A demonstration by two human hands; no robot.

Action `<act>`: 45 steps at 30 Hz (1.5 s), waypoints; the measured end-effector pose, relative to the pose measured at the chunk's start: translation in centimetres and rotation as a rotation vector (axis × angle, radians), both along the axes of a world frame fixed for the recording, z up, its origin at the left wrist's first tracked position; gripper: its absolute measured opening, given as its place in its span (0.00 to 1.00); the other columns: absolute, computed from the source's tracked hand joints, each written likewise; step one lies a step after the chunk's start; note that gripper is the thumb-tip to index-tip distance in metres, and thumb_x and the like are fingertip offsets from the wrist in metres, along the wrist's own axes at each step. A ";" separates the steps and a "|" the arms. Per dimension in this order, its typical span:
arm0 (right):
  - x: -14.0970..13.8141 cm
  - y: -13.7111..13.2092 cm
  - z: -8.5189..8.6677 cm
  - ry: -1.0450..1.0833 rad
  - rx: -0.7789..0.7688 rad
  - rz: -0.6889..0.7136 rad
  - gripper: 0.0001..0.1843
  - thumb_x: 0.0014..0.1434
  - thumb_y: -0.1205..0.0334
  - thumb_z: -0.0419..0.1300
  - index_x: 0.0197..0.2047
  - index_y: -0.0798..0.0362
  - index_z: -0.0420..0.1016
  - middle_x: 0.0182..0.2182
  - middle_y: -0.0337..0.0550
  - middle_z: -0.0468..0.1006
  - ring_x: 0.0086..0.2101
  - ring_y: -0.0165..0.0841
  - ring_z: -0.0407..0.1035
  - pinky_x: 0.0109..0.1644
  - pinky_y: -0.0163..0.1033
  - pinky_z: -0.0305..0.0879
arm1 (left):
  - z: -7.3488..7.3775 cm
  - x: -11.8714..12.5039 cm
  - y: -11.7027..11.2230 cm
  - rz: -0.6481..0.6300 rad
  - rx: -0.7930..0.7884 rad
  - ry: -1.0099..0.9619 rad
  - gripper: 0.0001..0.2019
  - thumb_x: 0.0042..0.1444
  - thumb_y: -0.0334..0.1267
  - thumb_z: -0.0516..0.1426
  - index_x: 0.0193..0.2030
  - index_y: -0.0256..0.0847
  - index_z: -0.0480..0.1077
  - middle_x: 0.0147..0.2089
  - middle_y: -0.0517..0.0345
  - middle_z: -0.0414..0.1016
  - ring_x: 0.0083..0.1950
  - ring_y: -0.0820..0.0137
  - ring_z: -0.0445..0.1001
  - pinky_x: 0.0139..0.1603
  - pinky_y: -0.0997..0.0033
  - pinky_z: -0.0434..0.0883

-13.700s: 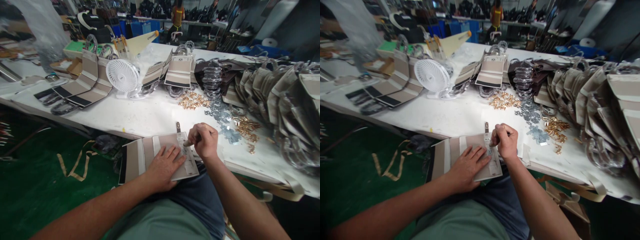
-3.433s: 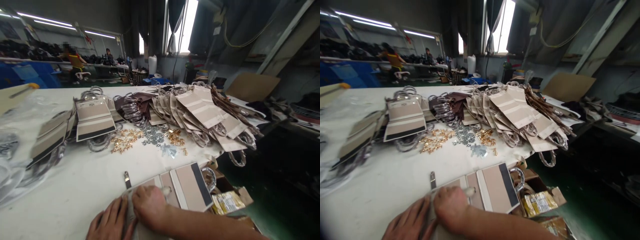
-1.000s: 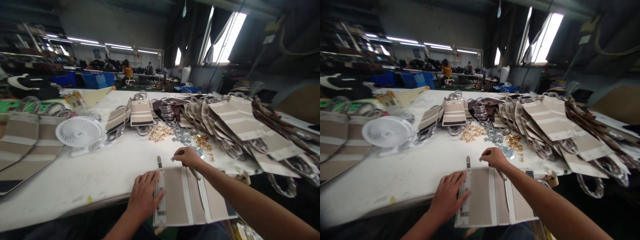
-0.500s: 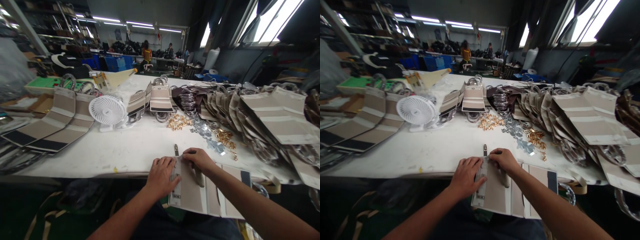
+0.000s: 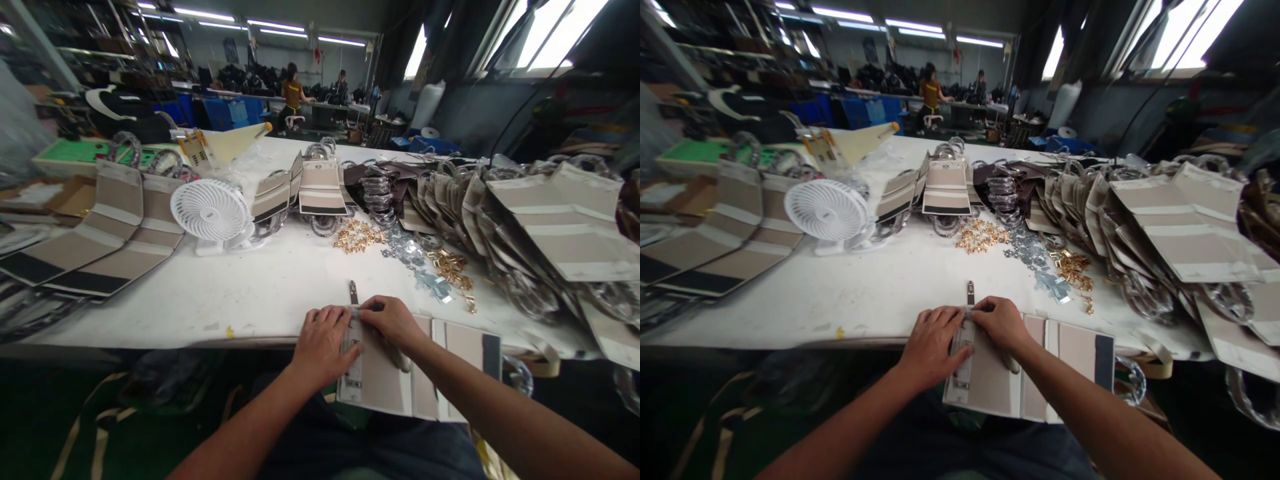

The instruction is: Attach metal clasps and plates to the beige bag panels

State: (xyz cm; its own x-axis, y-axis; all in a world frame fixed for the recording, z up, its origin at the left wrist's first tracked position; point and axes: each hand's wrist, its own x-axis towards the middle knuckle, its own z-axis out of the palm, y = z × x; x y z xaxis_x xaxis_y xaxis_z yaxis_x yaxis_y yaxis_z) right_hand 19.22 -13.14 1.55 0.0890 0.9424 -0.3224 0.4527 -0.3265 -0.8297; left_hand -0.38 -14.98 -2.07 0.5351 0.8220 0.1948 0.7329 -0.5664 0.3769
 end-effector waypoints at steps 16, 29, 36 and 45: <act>0.2 1.3 -0.6 -0.343 0.133 0.075 0.10 0.55 0.61 0.65 0.39 0.48 0.87 0.35 0.40 0.87 0.37 0.35 0.79 0.37 0.33 0.65 | -1.1 0.1 1.7 -0.015 0.146 0.039 0.28 0.65 0.47 0.59 0.70 0.41 0.68 0.67 0.47 0.73 0.66 0.52 0.69 0.64 0.47 0.63; 0.3 -0.8 -1.3 -0.546 0.273 0.189 0.10 0.64 0.57 0.61 0.46 0.48 0.80 0.44 0.45 0.85 0.43 0.40 0.78 0.41 0.39 0.59 | 1.9 1.0 5.1 0.159 -0.264 0.003 0.22 0.67 0.41 0.56 0.66 0.38 0.70 0.46 0.50 0.83 0.47 0.60 0.80 0.46 0.65 0.70; 0.6 -0.5 -1.5 -0.487 0.250 0.187 0.08 0.61 0.59 0.61 0.40 0.47 0.82 0.40 0.44 0.86 0.42 0.41 0.78 0.40 0.39 0.58 | 3.1 1.9 8.1 0.179 -0.741 -0.157 0.08 0.46 0.32 0.66 0.36 0.38 0.76 0.32 0.58 0.80 0.36 0.64 0.78 0.33 0.72 0.66; 1.1 0.5 -2.3 -0.389 0.232 0.208 0.08 0.58 0.61 0.62 0.38 0.47 0.83 0.39 0.45 0.86 0.42 0.41 0.79 0.42 0.39 0.61 | 3.5 3.0 8.2 0.287 -0.993 -0.290 0.07 0.47 0.30 0.62 0.35 0.38 0.73 0.23 0.65 0.72 0.20 0.72 0.69 0.19 0.75 0.64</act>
State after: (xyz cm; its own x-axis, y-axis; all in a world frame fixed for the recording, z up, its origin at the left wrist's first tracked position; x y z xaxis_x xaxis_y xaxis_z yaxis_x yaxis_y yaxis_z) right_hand 20.32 -12.68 -0.79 -0.0362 0.9960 -0.0821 0.7791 -0.0233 -0.6264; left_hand 2.60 -6.82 1.43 0.3376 0.7702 -0.5411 0.5983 0.2682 0.7550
